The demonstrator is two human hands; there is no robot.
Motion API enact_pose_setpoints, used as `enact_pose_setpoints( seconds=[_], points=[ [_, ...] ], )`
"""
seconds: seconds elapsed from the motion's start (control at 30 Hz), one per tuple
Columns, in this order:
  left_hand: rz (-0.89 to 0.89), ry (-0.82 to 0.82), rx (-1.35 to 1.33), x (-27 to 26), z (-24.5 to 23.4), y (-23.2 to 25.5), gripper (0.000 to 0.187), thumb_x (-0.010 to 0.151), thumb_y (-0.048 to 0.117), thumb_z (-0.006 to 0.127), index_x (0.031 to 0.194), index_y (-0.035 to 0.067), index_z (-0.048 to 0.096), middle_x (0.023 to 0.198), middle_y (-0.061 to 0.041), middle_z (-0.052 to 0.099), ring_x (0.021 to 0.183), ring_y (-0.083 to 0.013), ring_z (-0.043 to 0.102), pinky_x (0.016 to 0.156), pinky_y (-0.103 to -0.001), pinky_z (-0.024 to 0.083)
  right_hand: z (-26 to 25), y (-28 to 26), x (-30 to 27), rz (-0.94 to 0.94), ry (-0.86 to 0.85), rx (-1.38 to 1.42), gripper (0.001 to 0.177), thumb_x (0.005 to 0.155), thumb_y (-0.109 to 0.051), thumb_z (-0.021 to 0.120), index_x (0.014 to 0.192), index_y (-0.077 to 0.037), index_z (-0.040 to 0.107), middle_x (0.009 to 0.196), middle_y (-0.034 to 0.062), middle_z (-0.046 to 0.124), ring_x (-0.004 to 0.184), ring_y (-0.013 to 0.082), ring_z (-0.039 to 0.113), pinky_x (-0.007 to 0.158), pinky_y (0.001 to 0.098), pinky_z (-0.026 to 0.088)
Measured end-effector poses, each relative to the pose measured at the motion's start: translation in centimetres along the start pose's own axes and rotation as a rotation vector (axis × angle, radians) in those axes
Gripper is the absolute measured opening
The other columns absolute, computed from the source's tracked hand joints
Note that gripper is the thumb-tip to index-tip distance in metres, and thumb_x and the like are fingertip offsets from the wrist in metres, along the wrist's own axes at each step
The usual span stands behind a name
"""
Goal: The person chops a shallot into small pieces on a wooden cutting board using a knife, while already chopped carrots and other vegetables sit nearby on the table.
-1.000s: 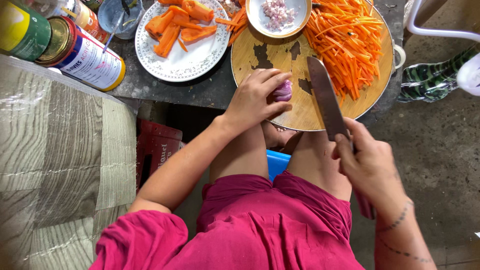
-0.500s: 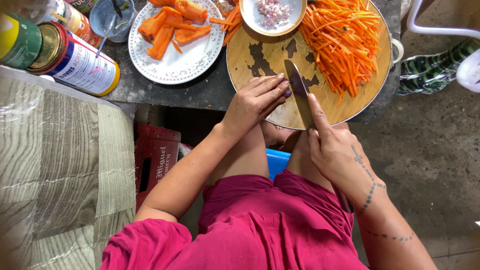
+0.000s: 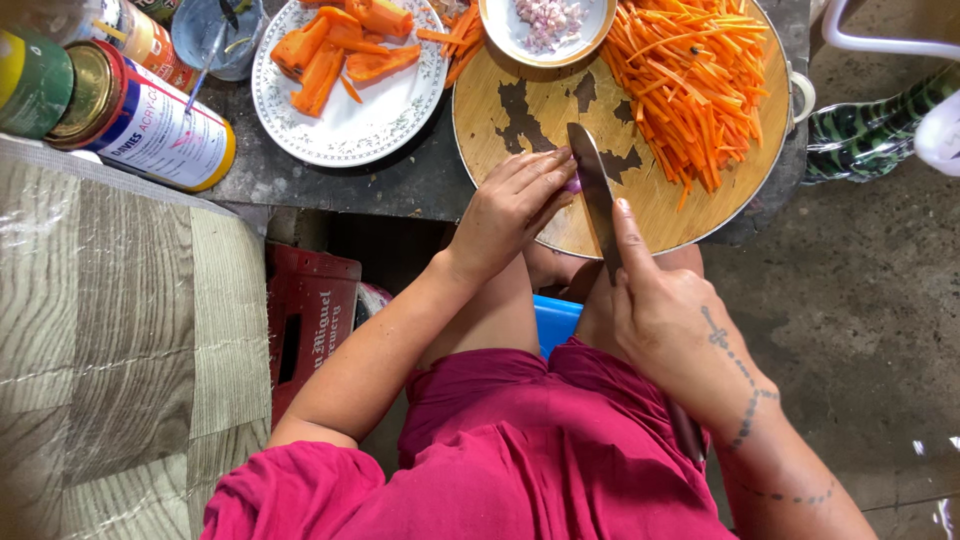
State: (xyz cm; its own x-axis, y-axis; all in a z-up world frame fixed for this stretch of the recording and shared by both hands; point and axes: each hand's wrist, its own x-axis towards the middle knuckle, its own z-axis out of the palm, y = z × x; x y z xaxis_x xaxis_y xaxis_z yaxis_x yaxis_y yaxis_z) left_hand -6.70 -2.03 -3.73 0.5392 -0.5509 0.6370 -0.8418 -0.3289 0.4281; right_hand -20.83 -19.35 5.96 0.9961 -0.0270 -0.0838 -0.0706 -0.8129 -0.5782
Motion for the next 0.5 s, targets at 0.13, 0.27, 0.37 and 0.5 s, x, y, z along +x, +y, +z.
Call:
enact_pose_setpoints(
  seconds=[0.13, 0.27, 0.37, 0.5],
  points=[
    [-0.005, -0.009, -0.017, 0.1, 0.1, -0.1, 0.030, 0.098, 0.015, 0.075, 0.123, 0.001, 0.068, 0.129, -0.013, 0.069, 0.122, -0.0301, 0.066, 0.106, -0.042, 0.053, 1.3, -0.5, 0.6, -0.055, -0.008, -0.192, 0.072, 0.091, -0.014, 0.054, 0.156, 0.005, 0.030, 0.066, 0.0289, 0.067, 0.061, 0.0464, 0.067, 0.062, 0.0560, 0.053],
    [-0.019, 0.001, -0.031, 0.1, 0.1, 0.0, 0.030, 0.097, 0.014, 0.074, 0.124, 0.000, 0.067, 0.129, -0.013, 0.069, 0.122, -0.0313, 0.066, 0.106, -0.043, 0.053, 2.1, -0.5, 1.5, -0.029, -0.044, -0.286, 0.078, 0.085, -0.012, 0.055, 0.157, 0.004, 0.028, 0.066, 0.0256, 0.069, 0.058, 0.0428, 0.069, 0.061, 0.0541, 0.056],
    [-0.029, -0.011, -0.019, 0.1, 0.1, -0.1, 0.030, 0.097, 0.013, 0.075, 0.123, 0.001, 0.067, 0.128, -0.013, 0.069, 0.121, -0.0324, 0.065, 0.106, -0.043, 0.052, 3.0, 0.1, 3.1, -0.021, -0.053, -0.301, 0.079, 0.087, -0.014, 0.057, 0.157, 0.005, 0.025, 0.065, 0.0277, 0.067, 0.059, 0.0446, 0.069, 0.061, 0.0552, 0.055],
    [-0.031, -0.003, -0.002, 0.0, -0.5, -0.1, 0.032, 0.096, 0.013, 0.075, 0.124, 0.001, 0.067, 0.127, -0.014, 0.067, 0.121, -0.0339, 0.064, 0.106, -0.044, 0.052, 4.4, 1.0, 4.4, -0.147, 0.060, -0.255, 0.077, 0.090, -0.011, 0.056, 0.159, 0.007, 0.025, 0.065, 0.0264, 0.066, 0.060, 0.0450, 0.068, 0.059, 0.0563, 0.054]
  ],
)
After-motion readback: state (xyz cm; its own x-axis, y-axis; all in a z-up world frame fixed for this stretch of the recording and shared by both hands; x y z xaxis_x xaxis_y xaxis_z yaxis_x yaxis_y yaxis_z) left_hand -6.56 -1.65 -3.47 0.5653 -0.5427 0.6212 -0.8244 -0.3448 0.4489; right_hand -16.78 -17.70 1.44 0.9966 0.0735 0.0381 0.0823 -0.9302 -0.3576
